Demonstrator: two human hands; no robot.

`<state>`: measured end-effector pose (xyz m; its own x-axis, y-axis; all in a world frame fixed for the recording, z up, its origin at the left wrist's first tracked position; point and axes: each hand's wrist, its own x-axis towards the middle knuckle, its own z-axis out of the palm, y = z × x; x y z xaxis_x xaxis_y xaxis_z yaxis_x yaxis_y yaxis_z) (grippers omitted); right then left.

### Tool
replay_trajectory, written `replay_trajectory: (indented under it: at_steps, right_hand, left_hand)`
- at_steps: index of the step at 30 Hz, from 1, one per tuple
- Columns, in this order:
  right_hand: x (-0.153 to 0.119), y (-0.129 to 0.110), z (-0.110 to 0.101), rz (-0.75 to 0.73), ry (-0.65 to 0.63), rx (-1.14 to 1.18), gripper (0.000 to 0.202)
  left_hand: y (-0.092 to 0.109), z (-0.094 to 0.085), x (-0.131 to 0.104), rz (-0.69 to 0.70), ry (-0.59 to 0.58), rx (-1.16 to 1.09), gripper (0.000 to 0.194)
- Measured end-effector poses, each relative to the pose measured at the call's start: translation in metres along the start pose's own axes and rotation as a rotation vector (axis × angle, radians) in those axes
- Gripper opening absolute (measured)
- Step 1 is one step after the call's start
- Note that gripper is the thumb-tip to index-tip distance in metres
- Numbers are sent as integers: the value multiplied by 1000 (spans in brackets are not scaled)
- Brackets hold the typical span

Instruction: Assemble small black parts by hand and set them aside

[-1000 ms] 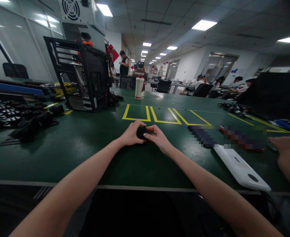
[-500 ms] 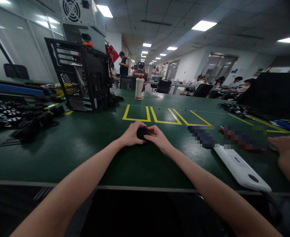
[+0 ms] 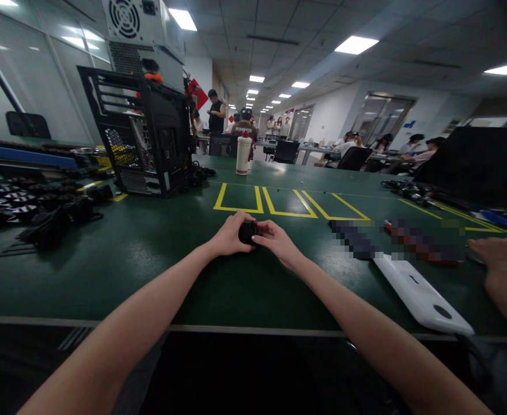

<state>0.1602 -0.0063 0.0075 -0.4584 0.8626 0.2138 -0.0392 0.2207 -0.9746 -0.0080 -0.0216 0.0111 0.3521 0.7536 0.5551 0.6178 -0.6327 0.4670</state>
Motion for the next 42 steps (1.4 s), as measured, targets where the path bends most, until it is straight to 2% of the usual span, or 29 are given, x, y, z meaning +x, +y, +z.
replay_trajectory:
  at_steps: [8, 12, 16, 22, 30, 36, 42]
  right_hand:
    - [-1, 3, 1, 39, 17, 27, 26]
    - [1, 3, 0, 62, 6, 45, 33]
    - [1, 2, -1, 16, -40, 59, 34]
    - [0, 2, -2, -4, -19, 0, 34]
    - [2, 4, -2, 28, 1, 66, 25]
    - [2, -1, -1, 54, 5, 55, 36]
    - [1, 3, -4, 0, -18, -11, 33]
  left_hand:
    - [-1, 0, 1, 9, -7, 1, 60]
    - [1, 0, 1, 3, -8, -9, 58]
    - [1, -1, 0, 2, -8, -19, 58]
    - [1, 0, 0, 1, 5, -26, 58]
    - [0, 0, 1, -5, -1, -15, 60]
    - [0, -1, 0, 16, -1, -2, 58]
    - [2, -1, 0, -1, -5, 1, 58]
